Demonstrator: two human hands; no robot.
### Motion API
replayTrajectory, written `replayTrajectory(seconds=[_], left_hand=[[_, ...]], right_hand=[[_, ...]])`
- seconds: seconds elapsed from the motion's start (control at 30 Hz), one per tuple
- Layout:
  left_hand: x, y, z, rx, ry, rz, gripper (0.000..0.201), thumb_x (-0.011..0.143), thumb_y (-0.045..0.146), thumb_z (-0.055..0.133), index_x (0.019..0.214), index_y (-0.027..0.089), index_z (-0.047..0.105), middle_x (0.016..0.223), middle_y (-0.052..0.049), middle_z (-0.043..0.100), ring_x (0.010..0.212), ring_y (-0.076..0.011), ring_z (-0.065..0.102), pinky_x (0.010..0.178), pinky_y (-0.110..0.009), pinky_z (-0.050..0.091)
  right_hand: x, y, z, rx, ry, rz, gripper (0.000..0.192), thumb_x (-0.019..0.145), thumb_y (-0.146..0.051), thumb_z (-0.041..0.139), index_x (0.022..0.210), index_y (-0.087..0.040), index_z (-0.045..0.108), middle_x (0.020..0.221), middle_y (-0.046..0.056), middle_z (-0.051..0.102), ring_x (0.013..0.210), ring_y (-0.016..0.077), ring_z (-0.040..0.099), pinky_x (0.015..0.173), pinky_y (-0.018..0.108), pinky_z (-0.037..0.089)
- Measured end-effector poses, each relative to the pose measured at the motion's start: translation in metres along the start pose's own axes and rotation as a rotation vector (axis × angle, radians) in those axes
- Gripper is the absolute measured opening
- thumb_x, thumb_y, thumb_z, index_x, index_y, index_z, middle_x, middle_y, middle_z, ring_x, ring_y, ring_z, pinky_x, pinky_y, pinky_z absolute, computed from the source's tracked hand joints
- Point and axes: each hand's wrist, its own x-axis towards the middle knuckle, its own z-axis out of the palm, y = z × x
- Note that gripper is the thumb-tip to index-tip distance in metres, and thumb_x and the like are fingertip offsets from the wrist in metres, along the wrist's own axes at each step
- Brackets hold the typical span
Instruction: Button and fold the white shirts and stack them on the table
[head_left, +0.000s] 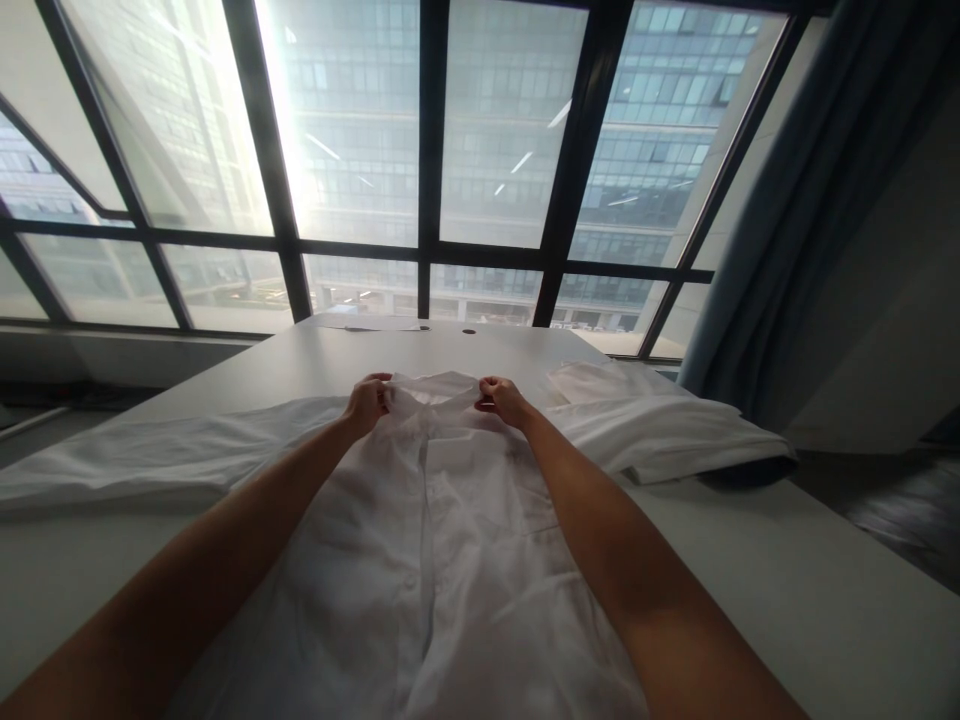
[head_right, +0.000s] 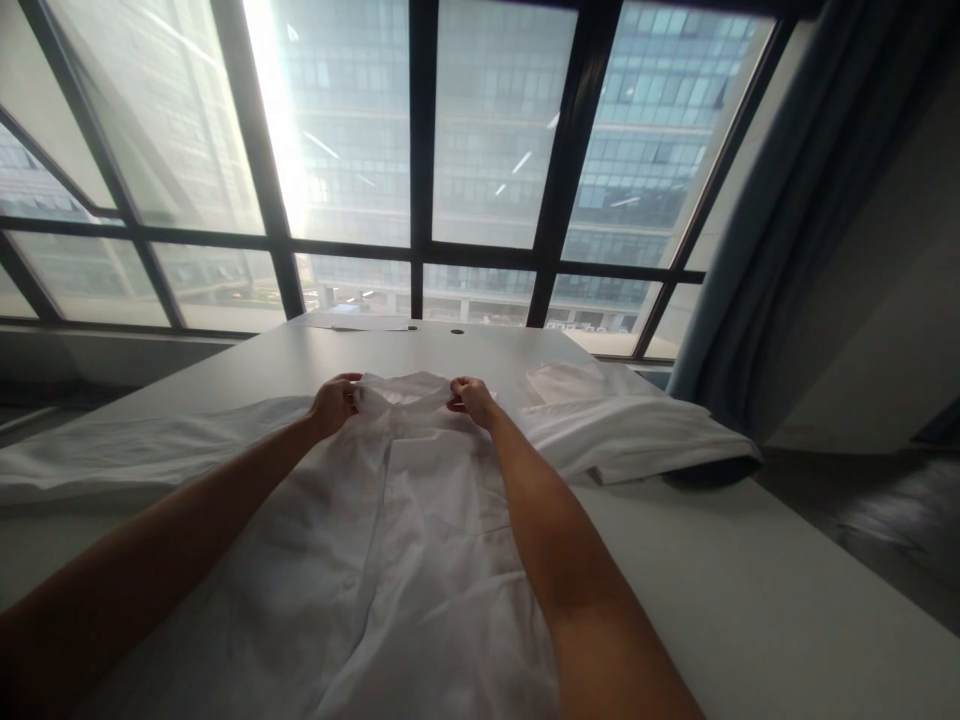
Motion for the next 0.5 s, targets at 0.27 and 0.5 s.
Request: replayTrajectory(seconds=[0.27, 0.5], left_hand=[[-0.010, -0.002, -0.002, 0.362, -0.085, 0.203, 0.040, 0.066, 0.035, 0.076, 0.101, 0.018, 0.064, 0.065, 0.004, 0.057, 0.049, -0.0100, 0.050, 0.044, -0.019, 0.039], [-0.003, -0.001, -0.003, 0.356, 0.064, 0.202, 0.024, 0.071, 0.034, 0.076, 0.082, 0.013, 0.072, 0.067, 0.000, 0.061, 0.053, -0.0112, 0.054, 0.047, -0.023, 0.045]], right_hand=[[-0.007, -0.005, -0.004, -0.006, -0.138, 0.059, 0.020, 0.068, -0.016, 0.062, 0.088, -0.018, 0.065, 0.075, 0.001, 0.061, 0.067, 0.0117, 0.056, 0.061, 0.022, 0.048], [-0.011, -0.006, -0.007, 0.025, -0.206, 0.113, 0.020, 0.058, -0.015, 0.059, 0.077, -0.018, 0.062, 0.071, 0.000, 0.058, 0.065, 0.0125, 0.055, 0.061, 0.023, 0.048]])
